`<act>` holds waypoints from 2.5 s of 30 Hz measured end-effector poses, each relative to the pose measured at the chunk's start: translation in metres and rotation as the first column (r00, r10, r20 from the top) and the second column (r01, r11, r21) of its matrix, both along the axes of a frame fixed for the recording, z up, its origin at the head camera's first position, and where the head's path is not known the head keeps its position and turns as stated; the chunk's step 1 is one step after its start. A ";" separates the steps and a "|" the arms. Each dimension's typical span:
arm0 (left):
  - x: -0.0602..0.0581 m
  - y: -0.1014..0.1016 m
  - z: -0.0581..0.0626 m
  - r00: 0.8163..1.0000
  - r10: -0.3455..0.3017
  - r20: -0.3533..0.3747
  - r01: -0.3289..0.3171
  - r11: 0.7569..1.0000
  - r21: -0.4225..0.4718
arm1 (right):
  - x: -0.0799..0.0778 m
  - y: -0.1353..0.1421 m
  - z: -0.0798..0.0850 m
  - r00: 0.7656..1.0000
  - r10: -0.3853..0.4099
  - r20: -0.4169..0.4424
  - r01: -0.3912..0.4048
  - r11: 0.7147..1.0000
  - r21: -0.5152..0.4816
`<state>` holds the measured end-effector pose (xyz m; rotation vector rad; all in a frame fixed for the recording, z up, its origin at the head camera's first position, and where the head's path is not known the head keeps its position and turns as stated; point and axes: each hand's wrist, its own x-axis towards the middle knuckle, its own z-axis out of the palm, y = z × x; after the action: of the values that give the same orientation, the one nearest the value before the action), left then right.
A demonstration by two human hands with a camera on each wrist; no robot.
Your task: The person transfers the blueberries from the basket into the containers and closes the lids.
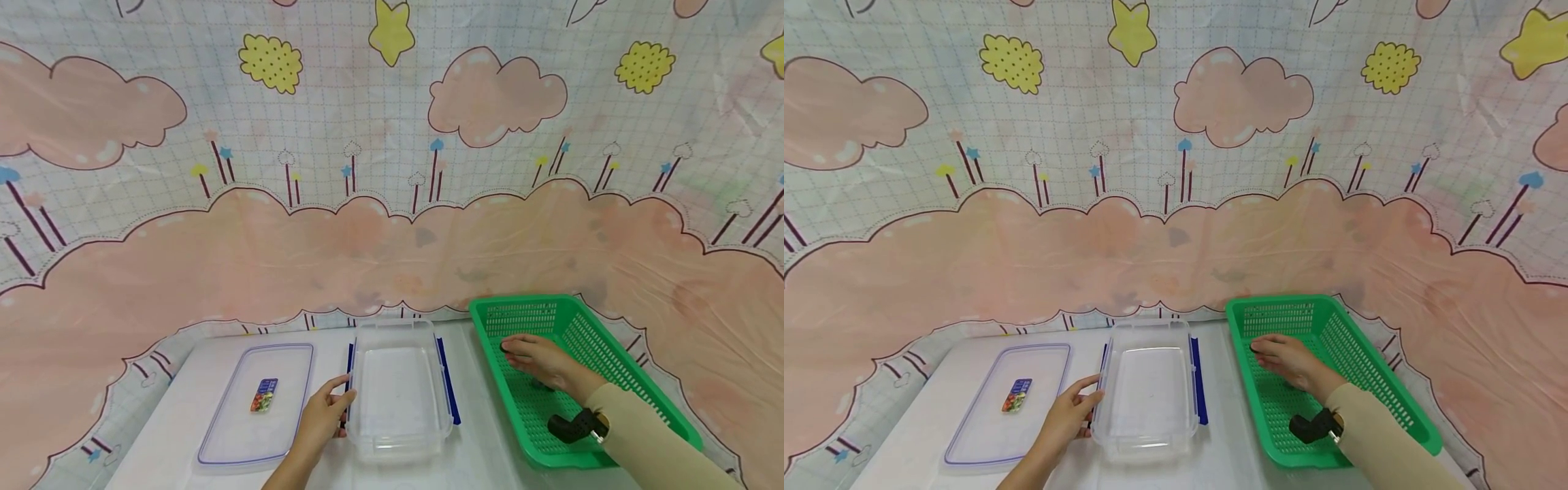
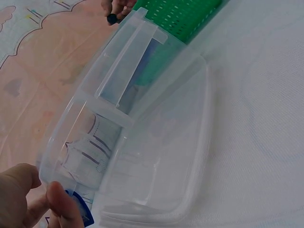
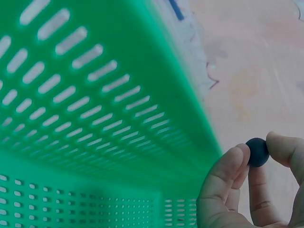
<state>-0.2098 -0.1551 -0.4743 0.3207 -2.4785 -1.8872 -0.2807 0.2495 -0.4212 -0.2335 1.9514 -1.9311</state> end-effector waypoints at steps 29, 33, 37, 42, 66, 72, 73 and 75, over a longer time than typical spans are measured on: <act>0.001 0.000 0.001 1.000 -0.003 -0.003 0.003 1.000 0.021 | 0.002 -0.062 0.009 0.999 0.048 -0.018 -0.047 0.999 0.010; 0.001 0.000 0.001 1.000 -0.003 -0.002 0.003 1.000 0.031 | -0.002 -0.071 0.006 0.999 0.033 -0.016 -0.032 0.999 0.028; 0.001 0.000 0.001 1.000 -0.003 0.000 0.002 0.999 0.033 | -0.006 -0.082 0.002 0.999 0.033 -0.014 -0.033 0.998 0.048; 0.002 0.001 0.001 1.000 -0.002 0.008 0.002 0.999 0.036 | -0.008 -0.097 -0.003 0.998 0.057 0.007 -0.057 0.997 0.050; 0.000 0.001 0.000 1.000 0.002 0.010 -0.002 0.999 0.043 | -0.015 -0.160 0.003 0.992 0.101 0.075 -0.102 0.995 0.012; 0.002 -0.001 0.001 1.000 0.006 0.006 -0.006 0.999 0.045 | -0.017 -0.178 -0.007 0.990 0.101 0.094 -0.105 0.994 0.034; 0.002 0.000 0.001 1.000 0.006 0.007 -0.006 0.999 0.045 | -0.018 -0.180 -0.010 0.990 0.095 0.101 -0.099 0.994 0.039; 0.002 0.000 0.001 1.000 0.005 0.011 -0.006 0.999 0.047 | -0.019 -0.183 -0.014 0.990 0.087 0.112 -0.093 0.995 0.046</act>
<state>-0.2081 -0.1551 -0.4736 0.3389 -2.4400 -1.9492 -0.2993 0.0667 -0.4347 -0.1929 1.8837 -1.7957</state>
